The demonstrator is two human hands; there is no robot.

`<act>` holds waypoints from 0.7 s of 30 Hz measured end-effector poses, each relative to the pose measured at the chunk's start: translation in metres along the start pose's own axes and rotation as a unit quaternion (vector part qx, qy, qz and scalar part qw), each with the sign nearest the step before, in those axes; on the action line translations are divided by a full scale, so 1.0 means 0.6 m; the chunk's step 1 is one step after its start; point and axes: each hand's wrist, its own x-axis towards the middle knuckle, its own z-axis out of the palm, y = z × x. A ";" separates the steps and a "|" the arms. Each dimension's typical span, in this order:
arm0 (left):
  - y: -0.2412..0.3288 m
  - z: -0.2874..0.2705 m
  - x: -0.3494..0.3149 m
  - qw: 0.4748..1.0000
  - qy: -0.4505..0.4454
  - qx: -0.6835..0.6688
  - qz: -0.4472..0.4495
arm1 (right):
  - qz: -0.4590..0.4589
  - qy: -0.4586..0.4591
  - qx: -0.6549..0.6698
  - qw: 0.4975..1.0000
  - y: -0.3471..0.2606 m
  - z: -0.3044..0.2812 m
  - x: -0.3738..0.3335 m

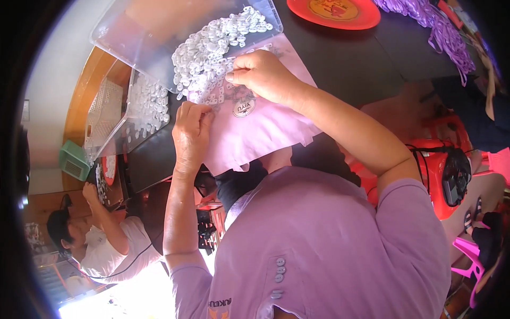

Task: Picking small white plastic parts from a storage container and placing them into a small plastic pouch.

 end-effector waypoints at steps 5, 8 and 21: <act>-0.012 0.017 0.002 0.998 0.032 0.048 0.014 | -0.036 0.010 -0.060 0.998 0.003 0.005 -0.002; 0.007 0.008 0.002 0.975 0.108 -0.147 -0.124 | -0.080 0.016 -0.096 0.992 -0.003 0.007 -0.002; 0.055 -0.007 0.065 0.563 0.055 -0.730 -0.383 | -0.413 0.056 -0.190 0.889 -0.027 0.041 0.034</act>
